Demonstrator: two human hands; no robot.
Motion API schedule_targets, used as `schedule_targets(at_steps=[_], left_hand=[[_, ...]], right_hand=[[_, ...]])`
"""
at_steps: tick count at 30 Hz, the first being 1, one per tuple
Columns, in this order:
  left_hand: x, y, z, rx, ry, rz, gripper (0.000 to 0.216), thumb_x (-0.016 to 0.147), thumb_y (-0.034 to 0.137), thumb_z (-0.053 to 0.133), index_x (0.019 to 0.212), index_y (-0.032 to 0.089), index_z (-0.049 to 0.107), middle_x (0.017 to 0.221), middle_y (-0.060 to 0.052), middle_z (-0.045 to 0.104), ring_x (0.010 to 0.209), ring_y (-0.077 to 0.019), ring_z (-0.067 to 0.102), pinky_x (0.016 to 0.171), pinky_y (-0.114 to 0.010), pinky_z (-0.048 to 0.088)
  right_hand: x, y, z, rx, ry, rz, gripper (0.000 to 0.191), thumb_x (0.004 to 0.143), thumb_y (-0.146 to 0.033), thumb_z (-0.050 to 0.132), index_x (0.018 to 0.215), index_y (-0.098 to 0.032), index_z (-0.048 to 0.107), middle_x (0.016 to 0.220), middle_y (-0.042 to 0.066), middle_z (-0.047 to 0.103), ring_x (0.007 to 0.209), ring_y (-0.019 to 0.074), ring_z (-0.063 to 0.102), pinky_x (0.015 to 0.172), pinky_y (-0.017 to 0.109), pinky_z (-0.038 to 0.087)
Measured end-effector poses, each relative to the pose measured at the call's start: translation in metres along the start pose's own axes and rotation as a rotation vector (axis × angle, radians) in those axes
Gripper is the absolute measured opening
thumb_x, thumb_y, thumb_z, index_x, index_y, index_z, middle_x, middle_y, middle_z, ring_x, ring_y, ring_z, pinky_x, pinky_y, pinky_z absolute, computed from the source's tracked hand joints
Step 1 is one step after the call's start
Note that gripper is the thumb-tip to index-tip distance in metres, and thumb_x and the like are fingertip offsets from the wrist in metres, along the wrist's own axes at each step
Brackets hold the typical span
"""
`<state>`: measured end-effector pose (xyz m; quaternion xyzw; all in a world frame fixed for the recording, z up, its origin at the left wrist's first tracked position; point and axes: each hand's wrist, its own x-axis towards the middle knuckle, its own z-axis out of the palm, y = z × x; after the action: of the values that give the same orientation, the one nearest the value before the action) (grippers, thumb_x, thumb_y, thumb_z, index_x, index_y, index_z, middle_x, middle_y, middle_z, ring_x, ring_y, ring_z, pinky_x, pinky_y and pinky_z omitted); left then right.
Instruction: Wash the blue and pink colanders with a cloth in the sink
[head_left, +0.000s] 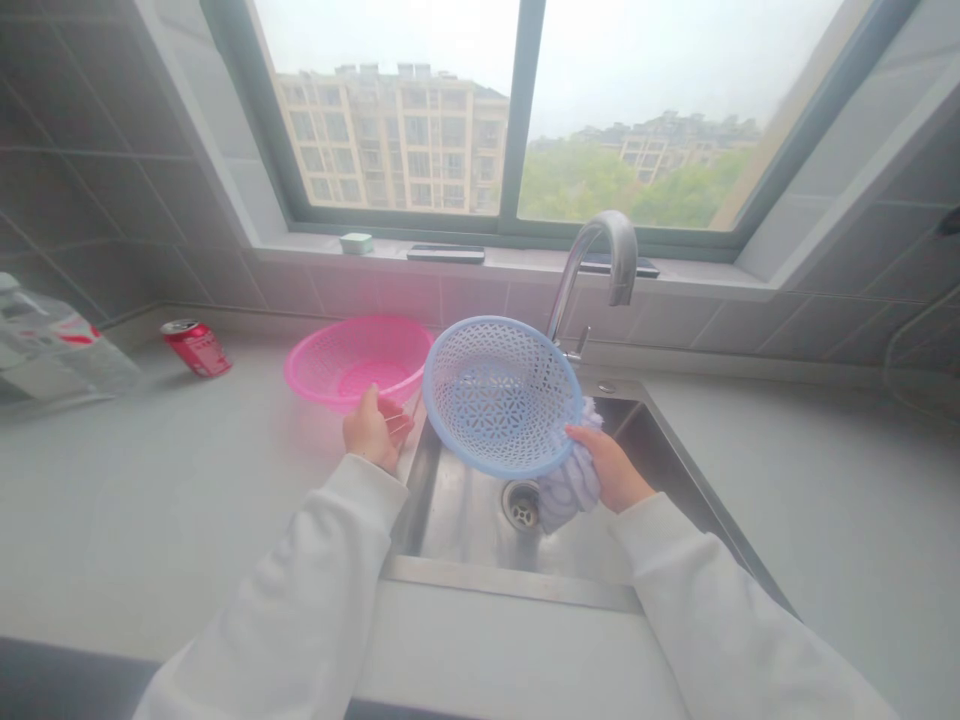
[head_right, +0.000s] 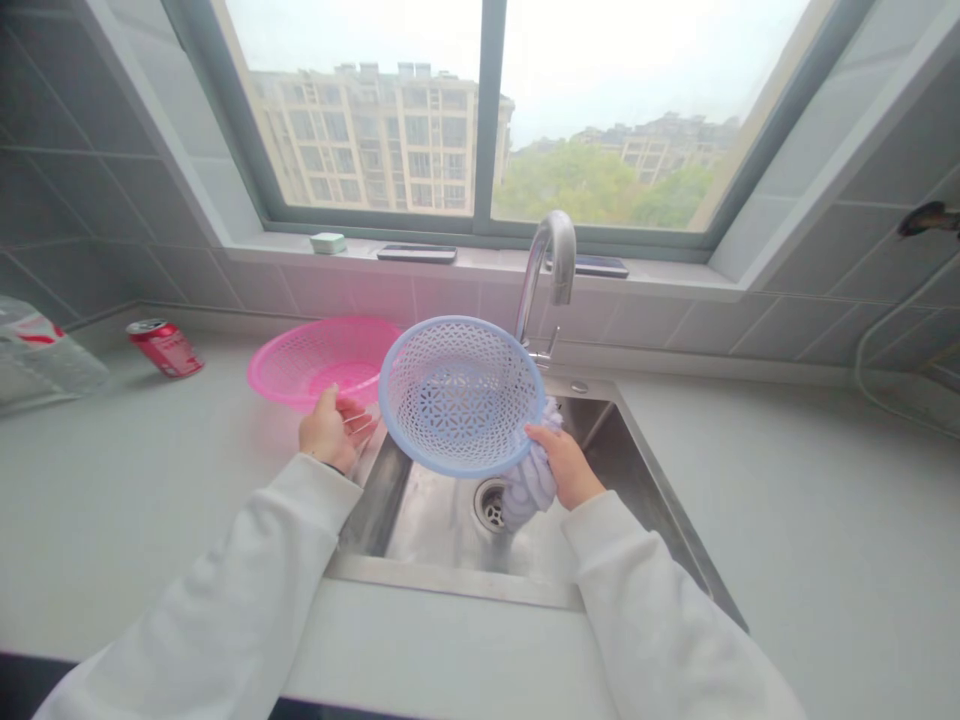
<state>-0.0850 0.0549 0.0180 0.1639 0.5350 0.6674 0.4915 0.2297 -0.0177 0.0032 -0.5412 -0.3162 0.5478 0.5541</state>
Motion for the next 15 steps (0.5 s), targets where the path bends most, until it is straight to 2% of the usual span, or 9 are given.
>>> schedule_targets(at_steps=[3,6,9,12,15], left_hand=[[0.001,0.006,-0.001,-0.050,0.039,0.098,0.021,0.084,0.040,0.061,0.078,0.020,0.058,0.067,0.002,0.061,0.063,-0.0164,0.065,0.072,-0.035,0.059],[0.003,0.013,-0.002,-0.105,0.094,0.204,0.025,0.088,0.041,0.054,0.074,0.020,0.057,0.065,0.001,0.060,0.068,-0.0171,0.065,0.074,-0.037,0.060],[-0.001,0.019,-0.001,-0.186,0.103,0.329,0.028,0.089,0.043,0.057,0.074,0.020,0.060,0.068,0.000,0.062,0.076,-0.0183,0.069,0.077,-0.036,0.060],[-0.016,0.022,0.004,-0.237,0.023,0.446,0.031,0.089,0.048,0.062,0.078,0.020,0.063,0.071,-0.001,0.065,0.083,-0.0197,0.072,0.084,-0.038,0.060],[-0.040,0.025,0.008,-0.254,-0.125,0.518,0.039,0.090,0.055,0.062,0.074,0.020,0.065,0.070,-0.003,0.068,0.080,-0.0210,0.073,0.088,-0.041,0.060]], right_hand=[[0.000,0.000,0.000,-0.003,0.001,0.011,0.023,0.081,-0.027,0.074,0.102,-0.017,0.078,0.101,0.008,0.084,0.092,0.0261,0.080,0.089,0.037,0.064],[-0.002,0.000,0.001,-0.008,0.018,0.042,0.020,0.082,-0.024,0.073,0.100,-0.017,0.078,0.098,0.009,0.084,0.089,0.0262,0.080,0.086,0.037,0.065],[-0.005,-0.002,0.006,-0.012,0.009,0.094,0.021,0.082,-0.022,0.072,0.101,-0.016,0.078,0.095,0.010,0.084,0.087,0.0268,0.080,0.084,0.038,0.065],[-0.008,-0.007,0.019,-0.034,-0.019,0.134,0.023,0.083,-0.024,0.070,0.104,-0.015,0.076,0.097,0.012,0.084,0.086,0.0272,0.081,0.083,0.038,0.066],[-0.006,-0.014,0.041,-0.068,-0.086,0.181,0.026,0.087,-0.030,0.064,0.105,-0.014,0.074,0.096,0.015,0.083,0.083,0.0291,0.081,0.079,0.041,0.066]])
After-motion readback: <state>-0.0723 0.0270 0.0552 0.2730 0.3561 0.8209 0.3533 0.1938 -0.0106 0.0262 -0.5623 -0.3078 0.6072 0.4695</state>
